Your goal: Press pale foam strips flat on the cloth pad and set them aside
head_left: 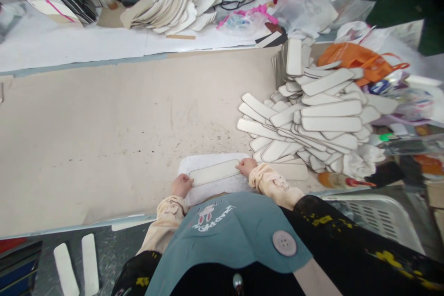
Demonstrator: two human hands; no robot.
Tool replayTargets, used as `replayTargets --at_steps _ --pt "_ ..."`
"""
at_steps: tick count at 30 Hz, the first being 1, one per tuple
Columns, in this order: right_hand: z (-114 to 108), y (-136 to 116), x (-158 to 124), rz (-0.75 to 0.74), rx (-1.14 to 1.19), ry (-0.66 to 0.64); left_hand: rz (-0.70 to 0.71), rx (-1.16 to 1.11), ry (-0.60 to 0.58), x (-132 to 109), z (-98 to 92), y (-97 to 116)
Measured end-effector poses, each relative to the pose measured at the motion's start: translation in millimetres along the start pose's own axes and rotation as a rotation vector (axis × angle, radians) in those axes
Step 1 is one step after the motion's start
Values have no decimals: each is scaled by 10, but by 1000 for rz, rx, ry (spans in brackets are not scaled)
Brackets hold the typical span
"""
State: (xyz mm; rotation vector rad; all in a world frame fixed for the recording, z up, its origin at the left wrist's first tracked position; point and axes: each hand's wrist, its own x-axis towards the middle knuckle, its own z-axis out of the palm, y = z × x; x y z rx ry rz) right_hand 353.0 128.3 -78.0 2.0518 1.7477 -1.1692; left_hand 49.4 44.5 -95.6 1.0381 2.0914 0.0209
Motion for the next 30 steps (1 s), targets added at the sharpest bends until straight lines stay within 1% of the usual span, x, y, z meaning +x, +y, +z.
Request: replayTargets --at_steps 2,4,8,10,12,13,14,15,16,17,19,20,22,24,26,30 --pt "25 9 15 -1 -25 10 5 1 6 -8 -7 10" --pt "36 11 30 -21 -70 -12 -3 7 8 -22 -17 27" --pt "-35 -1 21 -66 -167 -44 2 12 -5 -58 -48 72" --pt "-98 -10 -20 -67 -203 -17 7 9 -11 -69 -64 88" --pt "-133 -31 -87 -117 -238 72 0 15 -16 -71 -77 92" --pt "-125 -53 -128 -183 -242 135 -2 20 -19 -69 -81 89" --pt "-95 -86 -169 -282 -234 197 -2 23 -23 -65 -83 82" --pt "-41 -131 -209 -410 -215 241 -1 25 -29 -57 -81 72" --pt "35 -189 -242 -546 -192 257 2 26 -32 -45 -76 59" --pt "130 -256 -267 -678 -175 246 5 26 -35 -31 -67 43" --pt "345 -400 -283 -886 -167 167 12 26 -37 4 -41 8" --pt "449 -464 -275 -957 -175 117 14 31 -36 22 -26 -8" --pt "614 -543 -236 -1047 -205 43 20 47 -33 53 2 -32" --pt "704 -529 -184 -1083 -250 35 25 68 -34 71 17 -44" --pt "728 -419 -139 -1064 -295 91 30 82 -43 78 19 -43" --pt "663 -64 -109 -905 -344 244 21 77 -48 61 -1 1"
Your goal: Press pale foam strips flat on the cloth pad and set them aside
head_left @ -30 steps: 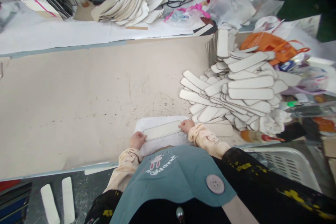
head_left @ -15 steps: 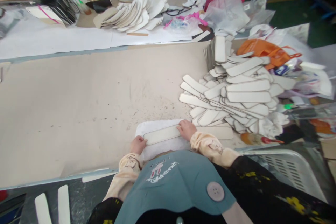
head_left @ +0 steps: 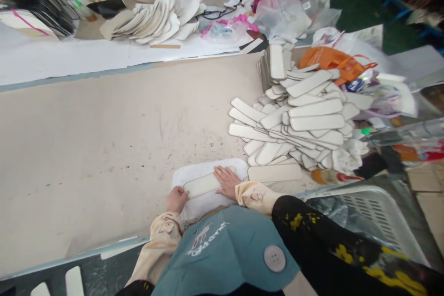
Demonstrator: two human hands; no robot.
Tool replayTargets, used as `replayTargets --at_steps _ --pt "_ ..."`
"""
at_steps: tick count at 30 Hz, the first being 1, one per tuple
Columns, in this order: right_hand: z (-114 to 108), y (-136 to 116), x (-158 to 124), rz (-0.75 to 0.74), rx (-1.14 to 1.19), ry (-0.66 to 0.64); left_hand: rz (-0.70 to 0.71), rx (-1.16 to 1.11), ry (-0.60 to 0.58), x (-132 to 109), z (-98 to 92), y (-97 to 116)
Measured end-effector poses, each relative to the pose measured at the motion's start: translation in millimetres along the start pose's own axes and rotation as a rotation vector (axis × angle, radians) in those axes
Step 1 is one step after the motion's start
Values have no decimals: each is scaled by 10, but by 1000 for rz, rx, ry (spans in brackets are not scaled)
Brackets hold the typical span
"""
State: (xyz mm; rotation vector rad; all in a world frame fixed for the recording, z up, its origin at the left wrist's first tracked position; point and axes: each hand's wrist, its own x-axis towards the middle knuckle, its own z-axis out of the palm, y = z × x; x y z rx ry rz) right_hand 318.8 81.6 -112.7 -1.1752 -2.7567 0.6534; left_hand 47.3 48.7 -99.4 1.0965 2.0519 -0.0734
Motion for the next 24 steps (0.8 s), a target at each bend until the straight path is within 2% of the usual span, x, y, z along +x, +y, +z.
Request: replayTargets --at_steps 5,9,11,13,16,18,21,22,24 --pt "-22 156 -192 73 -58 13 27 13 83 -120 -3 62" --pt "5 146 -187 68 -61 13 68 -86 242 -346 82 -57" --pt "12 136 -180 66 -59 18 139 -72 352 -484 155 -116" --pt "16 134 -180 68 -61 22 321 16 406 -598 249 -75" --pt "33 141 -188 78 -73 19 670 182 306 -665 431 245" --pt "53 148 -193 76 -83 8 809 284 229 -626 556 540" --pt "78 150 -195 68 -93 0 820 368 235 -514 681 805" --pt "79 149 -194 67 -96 -2 800 384 251 -487 699 804" --pt "74 143 -193 69 -103 -5 748 408 280 -472 703 669"
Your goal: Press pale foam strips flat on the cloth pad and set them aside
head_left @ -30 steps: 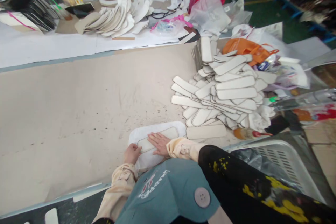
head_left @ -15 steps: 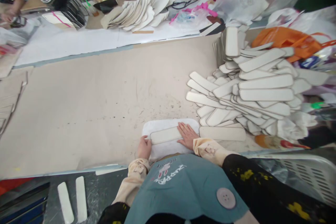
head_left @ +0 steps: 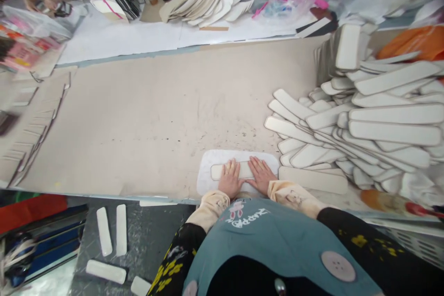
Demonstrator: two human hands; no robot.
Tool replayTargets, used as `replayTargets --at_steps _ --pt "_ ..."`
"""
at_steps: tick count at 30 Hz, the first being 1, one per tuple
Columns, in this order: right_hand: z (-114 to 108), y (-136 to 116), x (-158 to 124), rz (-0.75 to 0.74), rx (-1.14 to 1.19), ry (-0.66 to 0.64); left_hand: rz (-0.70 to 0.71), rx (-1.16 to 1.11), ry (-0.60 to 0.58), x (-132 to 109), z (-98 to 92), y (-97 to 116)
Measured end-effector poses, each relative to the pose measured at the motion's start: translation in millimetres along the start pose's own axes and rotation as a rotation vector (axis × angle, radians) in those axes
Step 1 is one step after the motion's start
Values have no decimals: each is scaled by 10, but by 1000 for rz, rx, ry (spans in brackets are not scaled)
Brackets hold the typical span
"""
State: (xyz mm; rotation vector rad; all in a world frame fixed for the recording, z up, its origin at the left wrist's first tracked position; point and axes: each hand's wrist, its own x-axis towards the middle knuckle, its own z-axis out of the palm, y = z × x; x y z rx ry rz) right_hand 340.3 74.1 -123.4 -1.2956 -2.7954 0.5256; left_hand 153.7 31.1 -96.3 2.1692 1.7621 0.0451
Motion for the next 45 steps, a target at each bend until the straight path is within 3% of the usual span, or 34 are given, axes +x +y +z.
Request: replayTargets --at_steps 4,7,15,19,21,23,26,27,29,30,32,33,37,39,42,45 --pt "-14 -4 6 0 -12 -11 -126 38 7 -399 34 -292" --pt "1 -2 5 0 -13 -13 -176 55 13 -603 32 -398" --pt "-83 61 54 24 102 -18 -144 70 53 -623 88 -433" --pt "-333 106 128 242 287 -42 -135 -16 56 -624 94 -481" --pt "-456 93 171 346 386 -109 -145 -157 49 -620 40 -505" --pt "-555 55 223 379 447 -170 -244 -375 115 -615 -57 -524" --pt "-686 -44 300 378 582 -240 -650 -838 311 -623 -254 -513" --pt "-732 -90 317 379 670 -246 -806 -1027 329 -628 -325 -489" --pt "-833 -197 326 380 853 -205 -1018 -1436 198 -629 -467 -402" --pt "-886 -254 317 376 922 -161 -1042 -1632 92 -614 -535 -344" --pt "-983 -358 281 351 995 -92 -948 -1946 -36 -537 -664 -216" --pt "-1024 -400 256 339 1021 -75 -881 -2054 -13 -473 -723 -157" --pt "-1119 -473 148 329 1082 -50 -798 -2222 420 -143 -940 -31" --pt "-1132 -462 88 378 1153 -90 -770 -2272 514 -20 -1041 -15" --pt "-1137 -419 -20 445 1275 -196 -628 -2378 339 50 -1172 20" --pt "-1159 -367 -143 440 1300 -215 -504 -2436 149 43 -1252 100"
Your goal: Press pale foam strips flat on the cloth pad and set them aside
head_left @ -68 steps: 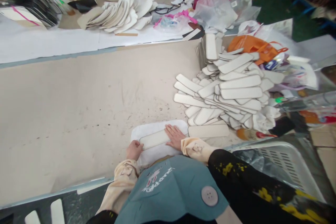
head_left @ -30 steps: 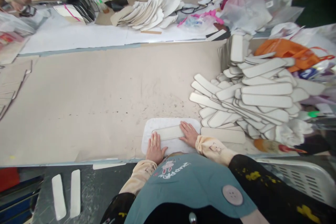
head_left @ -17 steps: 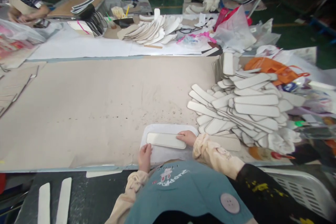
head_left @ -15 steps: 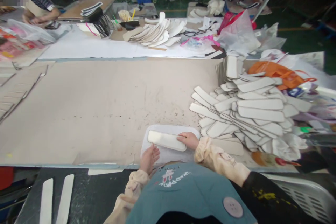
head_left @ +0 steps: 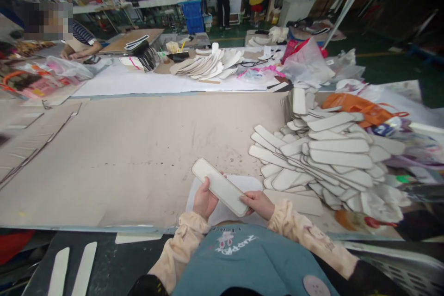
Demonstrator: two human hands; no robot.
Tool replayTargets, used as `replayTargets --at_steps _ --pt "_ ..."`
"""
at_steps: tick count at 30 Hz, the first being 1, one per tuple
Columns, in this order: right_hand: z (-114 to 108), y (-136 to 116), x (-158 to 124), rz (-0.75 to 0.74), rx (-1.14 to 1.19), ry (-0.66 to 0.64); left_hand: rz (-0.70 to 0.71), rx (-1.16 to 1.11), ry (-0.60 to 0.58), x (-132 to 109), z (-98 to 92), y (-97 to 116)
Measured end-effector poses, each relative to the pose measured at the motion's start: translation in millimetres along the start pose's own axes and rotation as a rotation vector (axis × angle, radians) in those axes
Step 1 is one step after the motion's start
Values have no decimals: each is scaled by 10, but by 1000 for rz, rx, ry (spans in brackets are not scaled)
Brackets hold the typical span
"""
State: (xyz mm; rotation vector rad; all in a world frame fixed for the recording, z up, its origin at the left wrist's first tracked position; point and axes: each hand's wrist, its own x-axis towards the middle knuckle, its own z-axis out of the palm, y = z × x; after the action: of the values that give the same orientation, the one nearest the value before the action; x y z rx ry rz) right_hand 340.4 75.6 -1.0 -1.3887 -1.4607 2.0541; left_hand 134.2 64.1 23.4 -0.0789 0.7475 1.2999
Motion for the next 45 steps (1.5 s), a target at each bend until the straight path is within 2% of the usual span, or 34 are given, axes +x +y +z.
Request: replayTargets --at_steps 5,8,11,14,17,19,22,25,27,30,35,39,45 --pt "-139 14 -172 -112 -60 82 -38 12 -106 -43 131 -112" --pt "-232 28 -237 -168 -112 155 -49 76 -127 -28 225 -173" --pt "-315 86 -287 -177 -120 189 45 166 -80 24 314 -207" --pt "-384 165 -337 -170 -120 150 156 245 -9 92 393 -203" --pt "-446 157 -364 -253 -140 132 115 298 -24 115 499 -177" --pt "-486 49 -355 -319 -95 222 60 370 -69 100 602 -172" --pt "-545 -261 -304 -407 40 377 -15 509 -144 67 789 -212" --pt "-597 -622 -248 -494 131 371 -96 573 -216 65 951 -301" --pt "-623 -806 -232 -478 133 325 -139 584 -258 80 1016 -364" --pt "-656 -930 -244 -446 43 321 -158 657 -311 110 1047 -436" --pt "-719 -825 -247 -405 91 261 -170 804 -337 141 1042 -512" --pt "-766 -722 -211 -379 143 255 -172 797 -328 156 1069 -570" --pt "-844 -698 -186 -379 60 317 -216 744 -311 214 1084 -633"
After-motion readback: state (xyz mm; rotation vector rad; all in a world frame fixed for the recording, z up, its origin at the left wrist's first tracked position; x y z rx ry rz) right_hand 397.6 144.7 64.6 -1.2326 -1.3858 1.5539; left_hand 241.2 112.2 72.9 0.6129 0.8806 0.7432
